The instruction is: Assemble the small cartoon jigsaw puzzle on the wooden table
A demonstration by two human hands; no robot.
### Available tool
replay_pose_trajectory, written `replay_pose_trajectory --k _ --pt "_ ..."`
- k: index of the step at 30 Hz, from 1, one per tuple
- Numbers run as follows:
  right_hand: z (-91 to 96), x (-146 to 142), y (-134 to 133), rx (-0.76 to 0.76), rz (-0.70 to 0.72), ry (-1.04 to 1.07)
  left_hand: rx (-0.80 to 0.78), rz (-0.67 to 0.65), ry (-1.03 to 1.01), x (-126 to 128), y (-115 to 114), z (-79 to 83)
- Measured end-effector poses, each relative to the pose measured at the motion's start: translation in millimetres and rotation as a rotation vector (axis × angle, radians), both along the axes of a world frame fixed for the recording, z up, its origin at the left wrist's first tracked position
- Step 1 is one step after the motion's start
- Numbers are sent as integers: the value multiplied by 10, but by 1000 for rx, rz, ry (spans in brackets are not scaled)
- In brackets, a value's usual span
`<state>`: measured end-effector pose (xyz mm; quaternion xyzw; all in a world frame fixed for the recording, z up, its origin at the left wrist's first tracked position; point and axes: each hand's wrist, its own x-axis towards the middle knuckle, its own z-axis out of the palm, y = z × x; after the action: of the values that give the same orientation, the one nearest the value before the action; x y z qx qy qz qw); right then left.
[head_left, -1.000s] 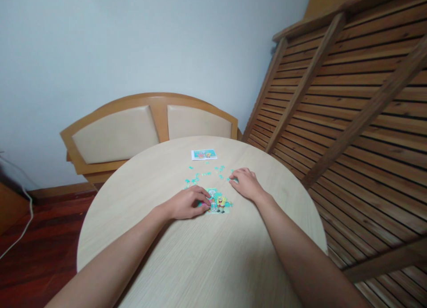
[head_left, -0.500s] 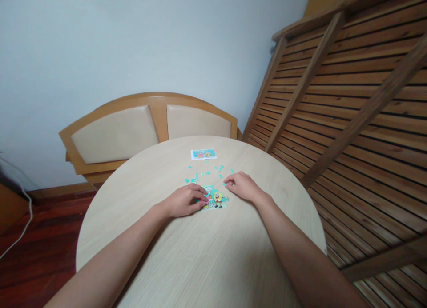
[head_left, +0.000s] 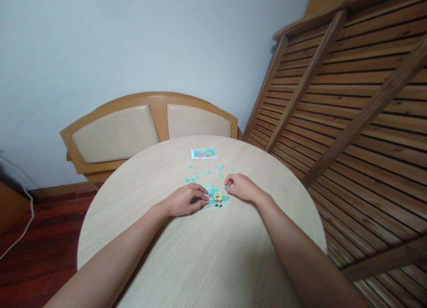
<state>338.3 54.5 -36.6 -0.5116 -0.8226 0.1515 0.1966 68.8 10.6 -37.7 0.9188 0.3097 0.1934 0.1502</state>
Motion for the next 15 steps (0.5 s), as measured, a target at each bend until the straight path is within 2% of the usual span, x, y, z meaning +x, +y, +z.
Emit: replay_pose_trajectory --k 5,9,15 --pt "-26 21 37 -104 102 162 2 6 7 -5 4 -15" --pt "-54 41 71 -212 122 276 0 -3 4 -2 -1 -8" --pt "-28 77 55 -359 194 356 1 2 2 -2 2 -6"
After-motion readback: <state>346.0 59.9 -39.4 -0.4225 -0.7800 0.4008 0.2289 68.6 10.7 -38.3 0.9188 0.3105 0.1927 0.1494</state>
